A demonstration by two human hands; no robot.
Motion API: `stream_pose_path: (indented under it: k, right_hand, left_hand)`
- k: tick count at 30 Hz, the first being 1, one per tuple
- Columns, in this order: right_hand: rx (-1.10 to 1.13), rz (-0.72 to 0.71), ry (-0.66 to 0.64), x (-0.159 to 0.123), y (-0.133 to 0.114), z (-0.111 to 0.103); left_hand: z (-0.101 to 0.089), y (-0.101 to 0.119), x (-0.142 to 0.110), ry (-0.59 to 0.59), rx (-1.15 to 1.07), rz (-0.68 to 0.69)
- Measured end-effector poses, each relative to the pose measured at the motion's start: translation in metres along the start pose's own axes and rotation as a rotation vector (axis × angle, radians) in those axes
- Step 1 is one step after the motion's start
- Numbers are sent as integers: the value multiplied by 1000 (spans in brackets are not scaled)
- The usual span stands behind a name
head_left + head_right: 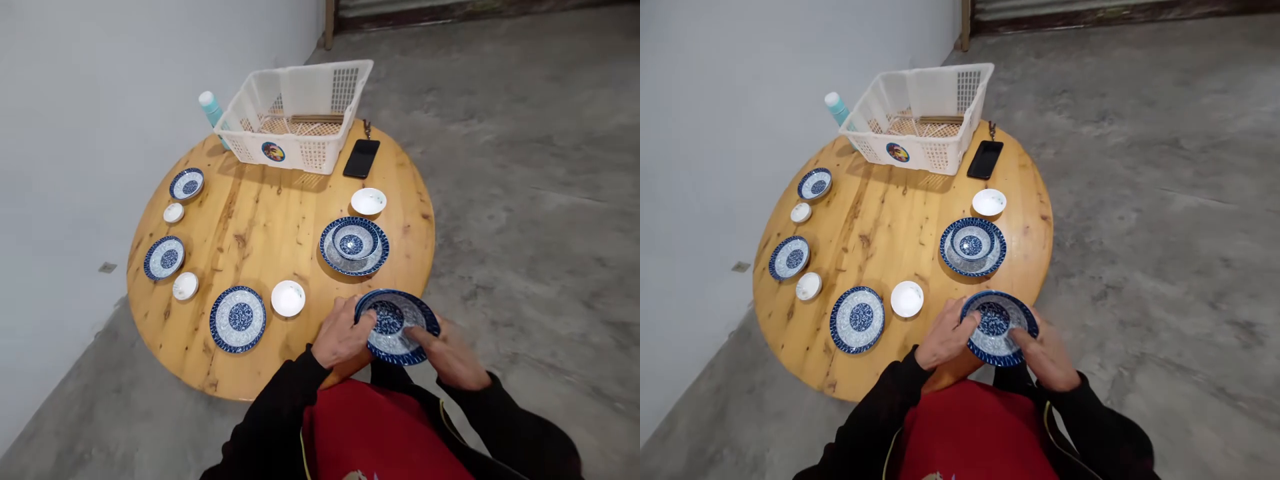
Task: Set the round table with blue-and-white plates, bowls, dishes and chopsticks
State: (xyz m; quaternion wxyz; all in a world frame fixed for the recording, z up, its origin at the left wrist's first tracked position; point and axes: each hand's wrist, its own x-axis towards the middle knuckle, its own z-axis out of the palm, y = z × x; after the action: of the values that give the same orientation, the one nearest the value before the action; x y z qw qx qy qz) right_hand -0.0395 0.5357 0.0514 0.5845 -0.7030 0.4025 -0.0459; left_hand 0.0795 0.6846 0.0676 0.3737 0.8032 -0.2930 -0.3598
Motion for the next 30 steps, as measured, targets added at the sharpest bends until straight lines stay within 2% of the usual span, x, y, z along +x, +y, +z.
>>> stream_pose_path:
  k: [4, 8, 11, 14, 21, 26, 30]
  right_hand:
    - [-12, -79, -187, 51, -25, -5]
    - [-50, -160, -341, 102, -37, -8]
    - [-120, -219, -359, 137, -37, -10]
    - [-196, -283, -364, 165, -35, -11]
    - [-330, -463, -415, 201, -43, -15]
    - [-618, -573, -333, 216, -44, -12]
    - [-806, -626, -328, 226, -41, -10]
  left_hand:
    - [-17, 19, 19, 109, 28, -77]
    - [-19, 32, 42, 184, 74, -266]
    - [-15, 35, 65, 265, 135, -354]
    - [-14, 36, 87, 327, 153, -382]
    - [-26, 32, 120, 388, 162, -438]
    - [-27, 26, 133, 358, 165, -472]
    - [-26, 25, 137, 320, 154, -488]
